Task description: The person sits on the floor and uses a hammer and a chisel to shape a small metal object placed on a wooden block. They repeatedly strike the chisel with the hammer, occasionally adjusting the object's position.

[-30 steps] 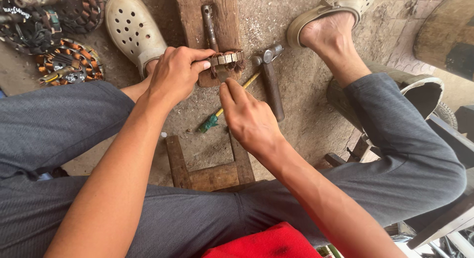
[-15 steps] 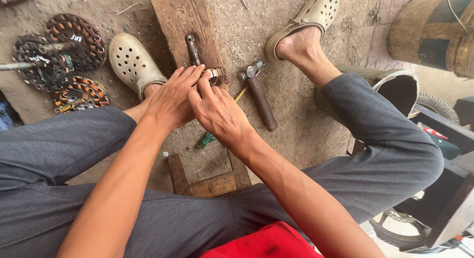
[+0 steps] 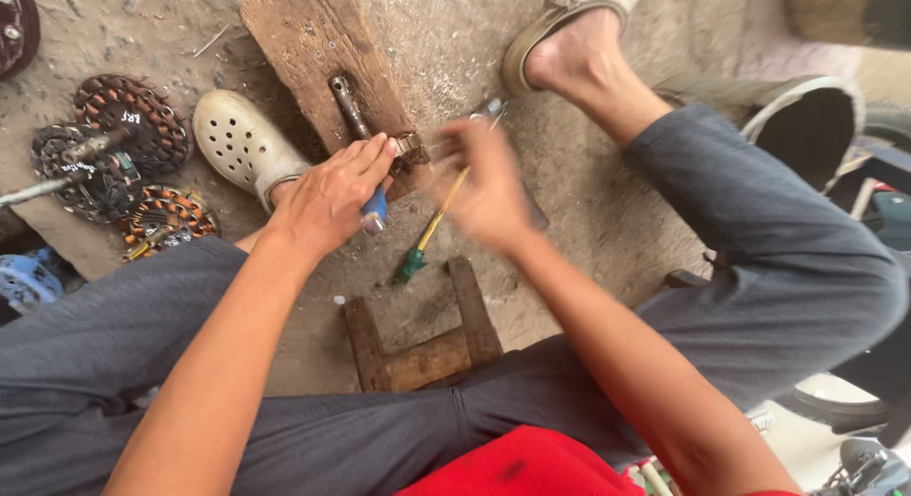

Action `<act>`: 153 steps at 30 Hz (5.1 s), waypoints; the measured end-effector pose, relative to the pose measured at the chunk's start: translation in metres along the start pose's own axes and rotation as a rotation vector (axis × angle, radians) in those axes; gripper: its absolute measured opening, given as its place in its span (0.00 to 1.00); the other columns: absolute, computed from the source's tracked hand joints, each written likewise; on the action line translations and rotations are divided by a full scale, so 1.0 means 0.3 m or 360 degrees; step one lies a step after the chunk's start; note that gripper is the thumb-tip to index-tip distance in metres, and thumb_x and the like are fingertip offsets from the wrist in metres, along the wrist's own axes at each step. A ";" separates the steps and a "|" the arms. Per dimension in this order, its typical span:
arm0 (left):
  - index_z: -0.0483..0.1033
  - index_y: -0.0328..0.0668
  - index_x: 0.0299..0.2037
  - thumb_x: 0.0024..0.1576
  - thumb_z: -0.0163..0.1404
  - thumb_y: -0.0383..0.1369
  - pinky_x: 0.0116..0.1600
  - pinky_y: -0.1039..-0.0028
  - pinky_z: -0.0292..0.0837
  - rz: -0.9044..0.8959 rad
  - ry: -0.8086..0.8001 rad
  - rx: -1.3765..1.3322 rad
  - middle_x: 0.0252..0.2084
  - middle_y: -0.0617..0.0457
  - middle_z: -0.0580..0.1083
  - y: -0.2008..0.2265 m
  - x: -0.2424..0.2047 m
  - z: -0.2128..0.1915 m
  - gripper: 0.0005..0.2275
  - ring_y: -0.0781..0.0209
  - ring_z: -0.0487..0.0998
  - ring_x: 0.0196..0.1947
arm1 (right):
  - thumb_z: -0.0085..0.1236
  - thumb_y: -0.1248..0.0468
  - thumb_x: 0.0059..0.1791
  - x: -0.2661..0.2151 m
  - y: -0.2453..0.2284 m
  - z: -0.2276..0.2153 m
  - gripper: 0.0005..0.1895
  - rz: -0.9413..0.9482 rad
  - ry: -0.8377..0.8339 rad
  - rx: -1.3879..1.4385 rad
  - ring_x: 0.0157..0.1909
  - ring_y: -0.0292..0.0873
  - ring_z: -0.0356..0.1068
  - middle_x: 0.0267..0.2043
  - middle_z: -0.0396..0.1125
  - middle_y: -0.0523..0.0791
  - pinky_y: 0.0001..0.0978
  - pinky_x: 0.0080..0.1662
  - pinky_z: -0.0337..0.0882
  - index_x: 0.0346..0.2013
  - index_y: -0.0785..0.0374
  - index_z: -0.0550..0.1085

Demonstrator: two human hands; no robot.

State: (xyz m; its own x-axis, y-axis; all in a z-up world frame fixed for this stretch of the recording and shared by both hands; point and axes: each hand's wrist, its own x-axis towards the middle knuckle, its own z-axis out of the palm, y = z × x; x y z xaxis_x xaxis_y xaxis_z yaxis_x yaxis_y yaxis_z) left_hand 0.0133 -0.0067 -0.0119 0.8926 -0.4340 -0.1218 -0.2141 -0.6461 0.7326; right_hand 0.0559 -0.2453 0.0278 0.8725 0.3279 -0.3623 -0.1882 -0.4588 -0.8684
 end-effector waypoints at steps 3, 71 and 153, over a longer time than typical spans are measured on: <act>0.69 0.27 0.63 0.62 0.52 0.30 0.62 0.60 0.71 0.0037 0.0025 -0.0002 0.64 0.37 0.70 0.013 -0.007 -0.010 0.20 0.41 0.73 0.61 | 0.72 0.54 0.50 0.026 0.345 -0.123 0.31 0.0562 0.0392 -0.0681 0.60 0.53 0.69 0.59 0.66 0.56 0.43 0.60 0.69 0.58 0.67 0.67; 0.79 0.43 0.53 0.48 0.54 0.26 0.44 0.58 0.79 -0.0114 0.0345 -0.0247 0.44 0.37 0.80 -0.006 0.001 0.133 0.20 0.39 0.82 0.37 | 0.60 0.62 0.46 -0.442 -0.574 -0.300 0.12 0.0255 -0.0276 -0.0629 0.14 0.43 0.67 0.13 0.66 0.47 0.38 0.22 0.66 0.38 0.65 0.69; 0.76 0.45 0.62 0.68 0.48 0.39 0.47 0.61 0.78 -0.1024 0.1118 -0.0780 0.45 0.41 0.82 0.106 -0.017 0.216 0.16 0.49 0.85 0.42 | 0.63 0.53 0.48 -0.480 -0.403 -0.272 0.30 0.0063 -0.0236 -0.0692 0.26 0.53 0.75 0.24 0.70 0.54 0.41 0.34 0.71 0.59 0.65 0.68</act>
State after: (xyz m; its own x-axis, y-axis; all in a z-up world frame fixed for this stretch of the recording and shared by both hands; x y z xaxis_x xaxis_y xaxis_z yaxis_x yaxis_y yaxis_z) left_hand -0.0238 -0.0658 -0.0313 0.8427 0.4581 -0.2829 0.4214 -0.2339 0.8762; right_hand -0.0102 -0.3044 0.2127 0.7885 0.4032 -0.4645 0.0141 -0.7668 -0.6417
